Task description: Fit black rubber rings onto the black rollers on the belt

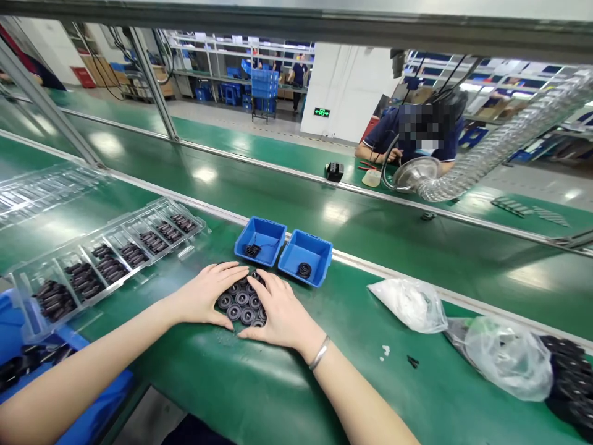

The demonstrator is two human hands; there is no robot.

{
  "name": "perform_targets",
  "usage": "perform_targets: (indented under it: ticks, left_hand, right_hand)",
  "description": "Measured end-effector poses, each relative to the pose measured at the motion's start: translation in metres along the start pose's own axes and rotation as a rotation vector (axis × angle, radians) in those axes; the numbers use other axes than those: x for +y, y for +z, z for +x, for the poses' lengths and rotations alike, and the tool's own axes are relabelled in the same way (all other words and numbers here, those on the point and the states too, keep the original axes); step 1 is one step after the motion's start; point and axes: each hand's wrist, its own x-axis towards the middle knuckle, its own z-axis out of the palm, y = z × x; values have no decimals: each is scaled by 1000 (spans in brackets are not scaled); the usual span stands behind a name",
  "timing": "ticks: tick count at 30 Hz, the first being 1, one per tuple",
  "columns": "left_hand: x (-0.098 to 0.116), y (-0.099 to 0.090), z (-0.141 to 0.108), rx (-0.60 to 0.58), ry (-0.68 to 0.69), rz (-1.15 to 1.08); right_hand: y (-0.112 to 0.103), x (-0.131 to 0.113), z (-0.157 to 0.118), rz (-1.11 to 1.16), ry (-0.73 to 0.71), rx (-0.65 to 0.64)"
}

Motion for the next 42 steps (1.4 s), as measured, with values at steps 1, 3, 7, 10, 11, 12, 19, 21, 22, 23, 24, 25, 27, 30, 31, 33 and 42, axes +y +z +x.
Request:
perform_targets:
  ticks: [1, 3, 7, 10, 11, 12, 19, 21, 22, 23, 24, 25, 27, 30, 31, 33, 42]
  left_hand:
    - [4, 2, -1, 5, 4, -7]
    - [16, 7, -2, 7, 21, -21]
    - [45, 22, -2, 19, 30, -29]
    - [64, 31, 3, 19, 44, -12]
    - [69, 33, 5, 18, 55, -8]
    - [73, 34, 8, 16, 67, -7]
    - [80, 33, 15, 20, 78, -54]
    - [78, 31, 12, 32, 51, -37]
    - [77, 29, 10, 37, 39, -19]
    - [77, 28, 9, 38, 34, 2]
    - [77, 27, 8, 34, 38, 22]
    - [78, 27, 9, 25, 50, 40]
    - [81, 26, 13, -1, 92, 57]
    - [87, 28, 22, -33, 143, 50]
    - [88, 28, 25, -37, 149, 47]
    - [90, 29, 28, -37, 148, 45]
    - [91, 27, 22, -61, 127, 107]
  right_hand:
    - [0, -1, -5, 12, 2, 6]
    - [-1, -4, -18, 38, 12, 16]
    - [-3, -10, -48, 62, 64, 40]
    - [-4, -13, -68, 62, 117, 55]
    - [-5, -14, -74, 65, 132, 58]
    - [-5, -13, -79, 71, 143, 61]
    - [-2, -2, -95, 156, 144, 149]
    - [-4, 2, -98, 174, 165, 175]
    - [-5, 4, -99, 186, 176, 180]
    - [-8, 6, -101, 201, 188, 182]
    - [-10, 8, -102, 217, 202, 183]
    - [-12, 10, -104, 232, 214, 184]
    - [-16, 13, -107, 249, 233, 195]
    - [-20, 16, -110, 257, 242, 210]
    - [-20, 17, -111, 263, 244, 215]
    - [-20, 18, -112, 275, 250, 223]
    - [-21, 19, -114, 281, 243, 217]
